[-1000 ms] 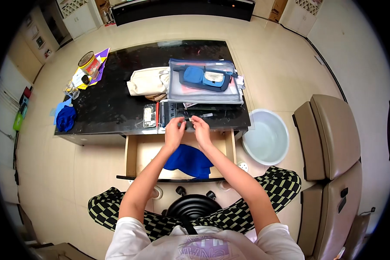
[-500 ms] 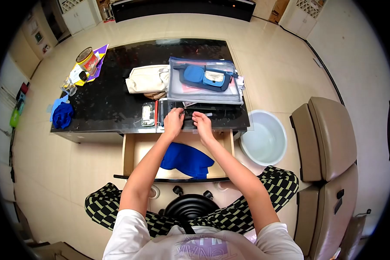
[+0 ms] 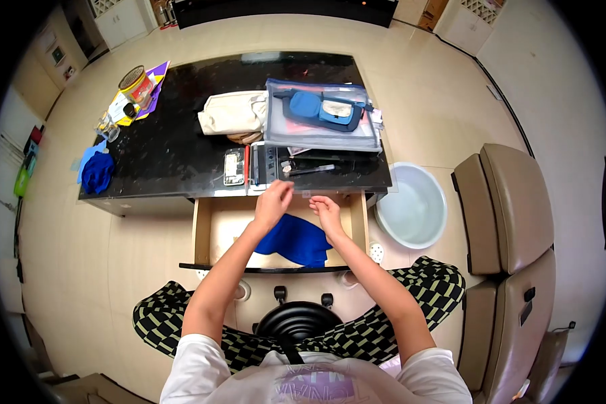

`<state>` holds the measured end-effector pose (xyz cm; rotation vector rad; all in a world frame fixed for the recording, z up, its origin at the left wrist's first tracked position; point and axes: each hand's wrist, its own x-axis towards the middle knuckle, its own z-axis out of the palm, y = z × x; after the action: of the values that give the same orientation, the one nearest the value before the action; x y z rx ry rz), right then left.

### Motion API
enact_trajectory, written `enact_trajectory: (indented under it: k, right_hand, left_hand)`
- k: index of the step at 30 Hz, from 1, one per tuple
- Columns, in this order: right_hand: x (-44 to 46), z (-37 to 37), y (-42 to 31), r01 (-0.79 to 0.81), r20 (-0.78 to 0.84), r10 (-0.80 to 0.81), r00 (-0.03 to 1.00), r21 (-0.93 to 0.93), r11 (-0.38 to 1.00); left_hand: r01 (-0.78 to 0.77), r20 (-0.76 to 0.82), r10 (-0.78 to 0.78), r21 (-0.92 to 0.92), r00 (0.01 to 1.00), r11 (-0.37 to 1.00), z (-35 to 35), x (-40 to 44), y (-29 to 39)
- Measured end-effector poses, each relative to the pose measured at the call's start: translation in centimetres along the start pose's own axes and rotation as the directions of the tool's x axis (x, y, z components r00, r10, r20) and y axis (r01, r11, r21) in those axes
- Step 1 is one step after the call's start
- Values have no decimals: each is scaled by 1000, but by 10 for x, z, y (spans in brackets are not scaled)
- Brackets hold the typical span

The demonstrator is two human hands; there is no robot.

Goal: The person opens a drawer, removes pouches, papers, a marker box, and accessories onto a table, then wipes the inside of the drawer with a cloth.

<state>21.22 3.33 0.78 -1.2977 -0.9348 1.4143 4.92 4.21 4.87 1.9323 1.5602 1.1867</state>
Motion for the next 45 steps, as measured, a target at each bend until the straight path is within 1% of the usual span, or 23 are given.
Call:
enact_trajectory:
  k: [2,4,5,6,8,9,10,12,13,14,16,18,20,22,25,28,30,32,34,36,40,42,45]
  right_hand:
    - [-1,-3,20,-13,18,14,1000,-20,1000]
    - [6,-12,50,-157,95,201,975,-347,925]
    - [17,-22,89,-133,112,214,971,-490,861]
    - [11,-24,98,-146,114,230,967,-490,859]
    - [4,-25,108,20,188,231,955,-813,582]
    - [3,-27,108,83,245,291,925,-876,474]
    - [5,-27,111,86,253,298,920,-876,475]
    - [-3,-24,113,261,341,302,890,-925,276]
    - [-4,-20,107,285,350,380,856,-934,218]
    - [-8,-17,102,284,349,382,856,-934,217]
    - [-12,-13,97,356,358,390,848,-931,80]
    - [-10,-14,98,363,351,394,849,-931,47]
    - [-10,-14,92,391,352,366,861,-920,-35]
    - [-10,-14,94,370,334,366,868,-929,-29]
    - [-10,-11,96,342,327,302,896,-940,3]
    - [-9,-10,101,365,330,316,889,-929,-59]
    - [-8,-8,107,389,347,308,886,-917,-87]
    - [-5,-12,113,405,368,299,880,-911,-72]
    - [0,-13,121,419,390,279,877,-906,-50]
    - [-1,-13,122,413,385,340,858,-911,-9]
    - [-6,-18,111,462,428,353,832,-887,-13]
    - [-6,-24,104,433,422,323,847,-901,43]
    - [-4,-31,88,346,376,162,912,-919,189]
  left_hand:
    - [-57,193,50,30,980,998,0,-24,-14]
    - [-50,347,0,137,938,989,-2,-48,-25]
    - [-68,391,0,162,921,984,-2,-62,-37]
    - [-32,467,-68,203,881,979,-3,-73,-47]
    - [-6,536,-146,272,832,962,-8,-89,-62]
    - [0,534,-153,275,832,961,-9,-93,-70]
    - [-21,567,-170,315,806,949,-7,-96,-80]
    - [-40,605,-192,349,773,936,-8,-105,-95]
    - [-69,610,-186,369,770,927,-6,-106,-103]
    - [-97,619,-180,387,765,917,-3,-107,-111]
    - [-53,633,-235,401,738,914,2,-105,-118]
    - [-51,600,-239,425,763,904,12,-107,-124]
    - [-76,634,-253,444,731,893,21,-107,-128]
    - [-131,680,-293,499,672,857,26,-103,-130]
    - [-192,694,-304,540,653,820,37,-99,-125]
    - [-247,715,-296,549,633,798,45,-100,-120]
    - [-204,707,-299,533,641,821,48,-100,-125]
    - [-198,681,-213,473,701,859,51,-105,-135]
    - [-208,696,-219,474,684,855,47,-102,-128]
    - [-223,711,-219,472,669,853,48,-102,-125]
    - [-179,742,-239,436,626,882,48,-101,-119]
    - [-114,726,-261,424,636,899,45,-96,-114]
    - [-109,609,-154,373,778,921,42,-88,-106]
